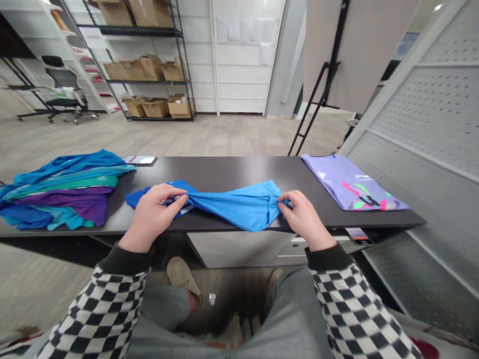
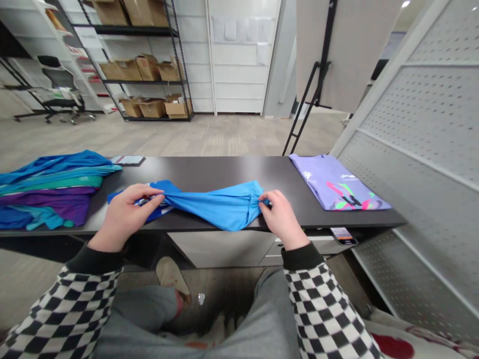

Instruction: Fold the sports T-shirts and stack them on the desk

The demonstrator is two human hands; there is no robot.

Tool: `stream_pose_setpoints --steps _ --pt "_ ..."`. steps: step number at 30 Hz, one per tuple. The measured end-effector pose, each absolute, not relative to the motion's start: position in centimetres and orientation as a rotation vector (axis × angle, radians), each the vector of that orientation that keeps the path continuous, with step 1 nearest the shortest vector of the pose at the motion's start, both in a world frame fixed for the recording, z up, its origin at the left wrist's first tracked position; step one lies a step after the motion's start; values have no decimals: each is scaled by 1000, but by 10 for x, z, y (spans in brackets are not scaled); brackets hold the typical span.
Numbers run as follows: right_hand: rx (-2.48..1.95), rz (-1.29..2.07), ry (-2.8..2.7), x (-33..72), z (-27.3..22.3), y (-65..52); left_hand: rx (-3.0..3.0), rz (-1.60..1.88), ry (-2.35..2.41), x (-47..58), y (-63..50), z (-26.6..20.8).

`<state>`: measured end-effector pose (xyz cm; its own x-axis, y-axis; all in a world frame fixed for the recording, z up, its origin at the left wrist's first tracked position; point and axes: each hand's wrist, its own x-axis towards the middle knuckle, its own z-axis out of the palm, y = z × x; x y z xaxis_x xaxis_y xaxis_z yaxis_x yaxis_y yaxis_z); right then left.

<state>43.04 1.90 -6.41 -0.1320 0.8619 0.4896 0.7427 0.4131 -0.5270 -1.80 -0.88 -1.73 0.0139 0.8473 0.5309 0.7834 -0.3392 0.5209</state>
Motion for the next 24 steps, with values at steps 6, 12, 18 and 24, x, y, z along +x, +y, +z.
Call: stream_pose_setpoints --steps 6,12,18,24 --pt "-1645 -18 -1578 456 -74 30 2266 557 1910 -73 -4 -33" --pt "-1504 -79 -1631 445 -72 27 2226 499 1934 -116 -10 -30" --pt "-1168 194 -2165 402 -75 12 2087 598 2073 -112 -10 -24" --pt "-1419 189 -2120 413 -96 29 1698 1023 2024 -93 -24 -4"
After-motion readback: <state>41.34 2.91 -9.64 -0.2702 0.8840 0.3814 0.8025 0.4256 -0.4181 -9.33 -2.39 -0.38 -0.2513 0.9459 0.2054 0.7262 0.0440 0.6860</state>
